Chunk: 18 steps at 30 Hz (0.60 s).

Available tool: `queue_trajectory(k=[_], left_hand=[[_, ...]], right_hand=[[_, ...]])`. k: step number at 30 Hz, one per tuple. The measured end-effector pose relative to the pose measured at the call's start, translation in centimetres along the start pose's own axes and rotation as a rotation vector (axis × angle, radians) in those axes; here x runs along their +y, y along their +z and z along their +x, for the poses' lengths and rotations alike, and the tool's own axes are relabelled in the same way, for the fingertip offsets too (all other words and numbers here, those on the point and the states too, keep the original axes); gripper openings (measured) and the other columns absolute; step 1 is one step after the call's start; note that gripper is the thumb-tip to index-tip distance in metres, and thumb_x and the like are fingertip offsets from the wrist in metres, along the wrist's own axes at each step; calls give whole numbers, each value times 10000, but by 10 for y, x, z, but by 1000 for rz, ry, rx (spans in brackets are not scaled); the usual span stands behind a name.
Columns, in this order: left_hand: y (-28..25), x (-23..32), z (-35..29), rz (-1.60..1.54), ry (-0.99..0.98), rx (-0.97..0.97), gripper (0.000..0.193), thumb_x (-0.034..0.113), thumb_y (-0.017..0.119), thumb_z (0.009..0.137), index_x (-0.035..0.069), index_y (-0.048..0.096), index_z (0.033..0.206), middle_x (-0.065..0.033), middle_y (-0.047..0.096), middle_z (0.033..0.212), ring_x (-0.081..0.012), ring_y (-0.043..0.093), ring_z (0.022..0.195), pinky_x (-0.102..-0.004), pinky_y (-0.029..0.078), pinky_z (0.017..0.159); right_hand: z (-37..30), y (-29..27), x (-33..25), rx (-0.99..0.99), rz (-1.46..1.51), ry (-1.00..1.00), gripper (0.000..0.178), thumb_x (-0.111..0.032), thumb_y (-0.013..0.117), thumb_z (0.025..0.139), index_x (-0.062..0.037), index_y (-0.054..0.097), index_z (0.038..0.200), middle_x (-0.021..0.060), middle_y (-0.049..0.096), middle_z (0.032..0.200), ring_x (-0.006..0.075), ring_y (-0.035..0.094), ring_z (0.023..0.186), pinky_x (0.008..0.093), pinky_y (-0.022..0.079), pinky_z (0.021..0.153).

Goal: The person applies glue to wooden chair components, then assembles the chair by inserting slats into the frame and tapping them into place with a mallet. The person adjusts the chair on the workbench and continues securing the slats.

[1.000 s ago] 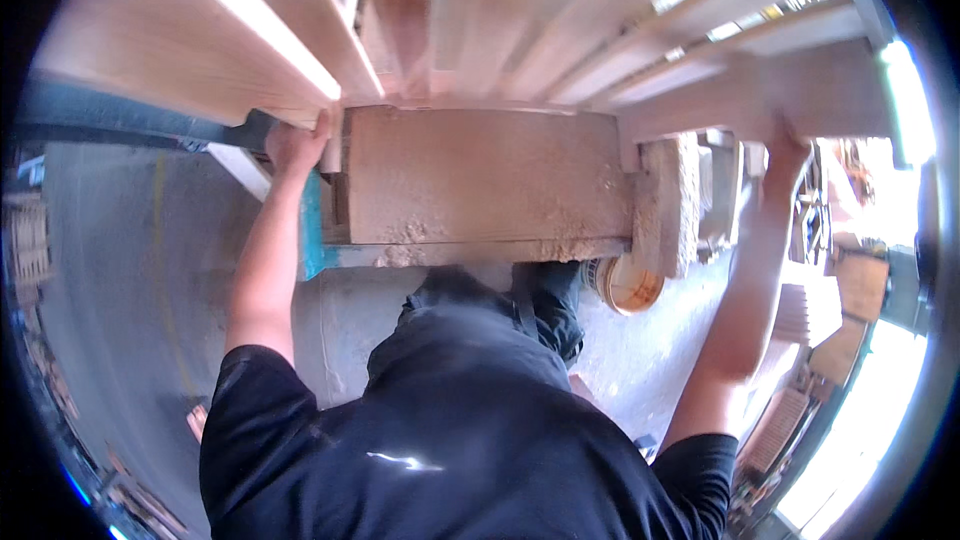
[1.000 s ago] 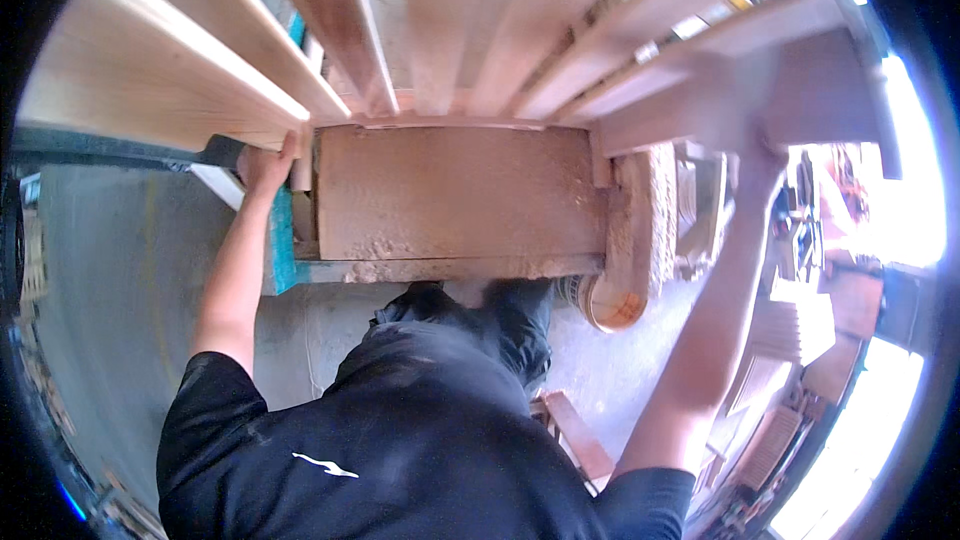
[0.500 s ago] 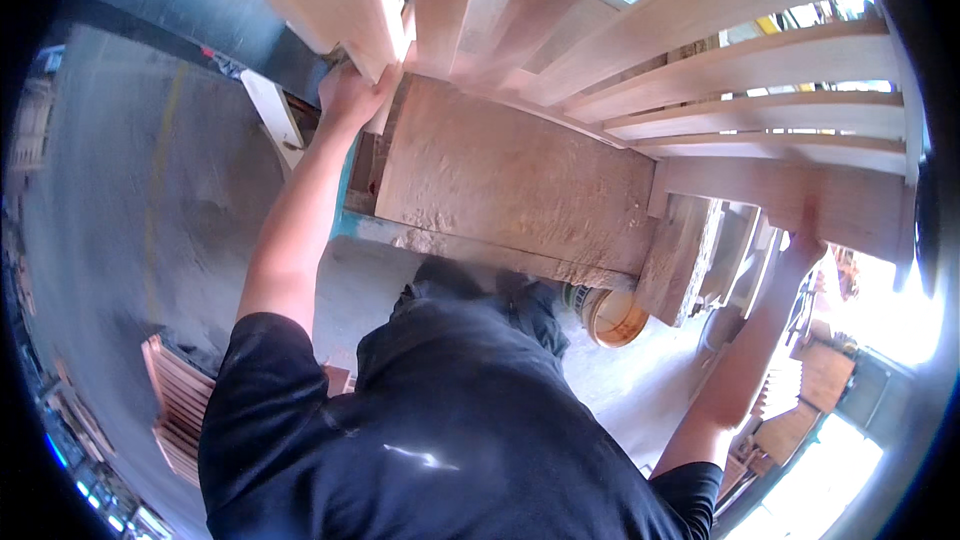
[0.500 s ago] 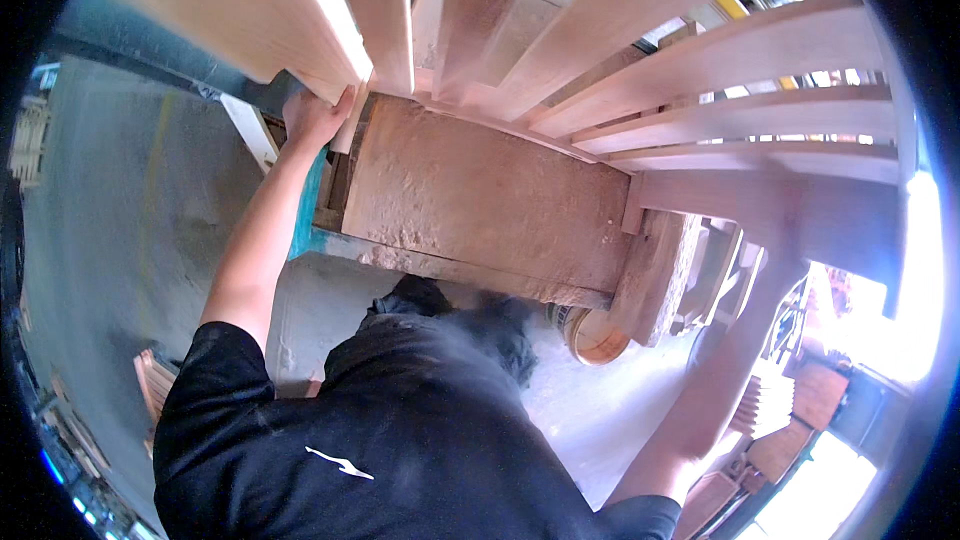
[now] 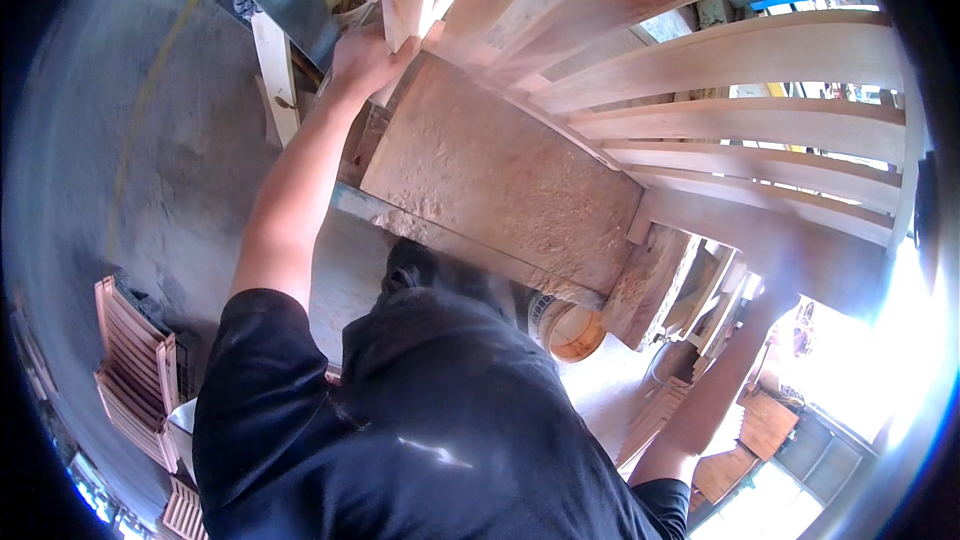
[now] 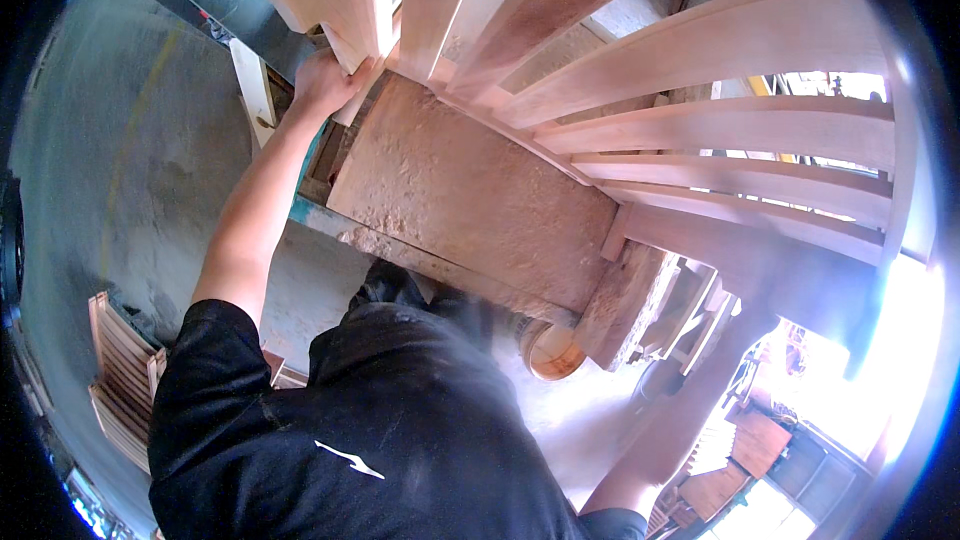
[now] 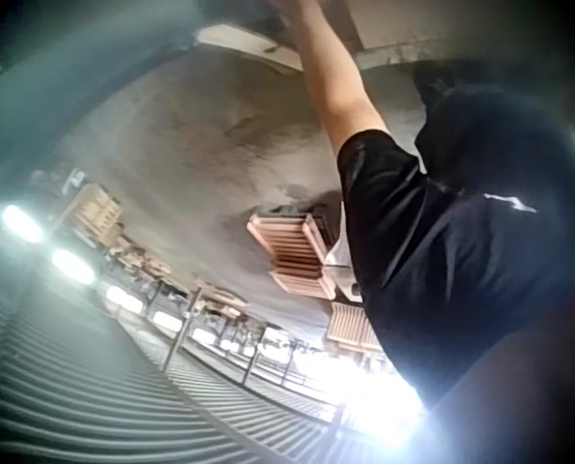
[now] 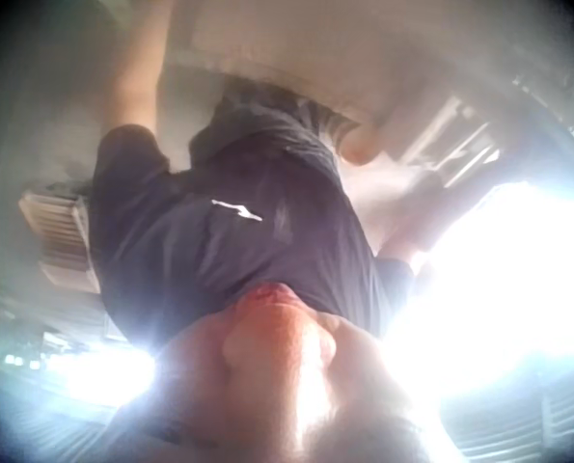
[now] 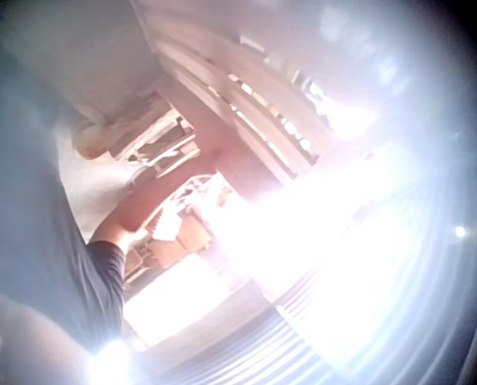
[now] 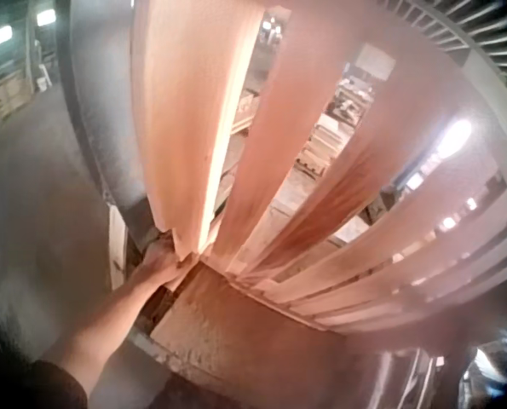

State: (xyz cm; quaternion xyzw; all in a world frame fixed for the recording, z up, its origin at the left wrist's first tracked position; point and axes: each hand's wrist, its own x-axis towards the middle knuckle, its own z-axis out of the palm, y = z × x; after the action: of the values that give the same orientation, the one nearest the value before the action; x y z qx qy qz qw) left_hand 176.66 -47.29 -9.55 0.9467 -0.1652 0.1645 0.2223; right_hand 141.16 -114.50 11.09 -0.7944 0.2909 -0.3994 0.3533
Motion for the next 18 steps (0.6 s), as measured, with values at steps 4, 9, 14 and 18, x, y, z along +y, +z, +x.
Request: queue_trajectory(k=[4,9,14,18], left_hand=[[3,-4,-1,-22,-17,0,442,498,600,884,78,734,856,-140,701,730,-354,683,679,-442,545,597],[2,-3,2,-28,-5,7,442,506,595,883,88,738,893,-139,706,748,-353,684,688,-442,549,611],[3,-3,1,0,-10,9,431,494,593,886,89,737,912,-138,709,764,-349,688,698,-438,550,613],[-1,1,0,-36,-19,29,419,487,598,885,93,738,918,-141,710,771,-350,689,710,-436,551,623]], right_hand=[[-8,5,-19,-21,-268,29,337,-175,598,973,55,671,1208,82,725,1036,107,648,778,228,481,587],[-10,7,-21,15,-177,35,332,-159,579,978,58,668,1213,84,729,1042,114,651,803,239,494,617],[-5,-2,-7,-53,-177,-95,339,-162,598,968,55,666,1220,105,732,1078,160,682,881,283,547,702],[0,0,0,-27,-139,-115,325,-160,608,963,46,678,1204,102,734,1064,156,681,869,282,546,690]])
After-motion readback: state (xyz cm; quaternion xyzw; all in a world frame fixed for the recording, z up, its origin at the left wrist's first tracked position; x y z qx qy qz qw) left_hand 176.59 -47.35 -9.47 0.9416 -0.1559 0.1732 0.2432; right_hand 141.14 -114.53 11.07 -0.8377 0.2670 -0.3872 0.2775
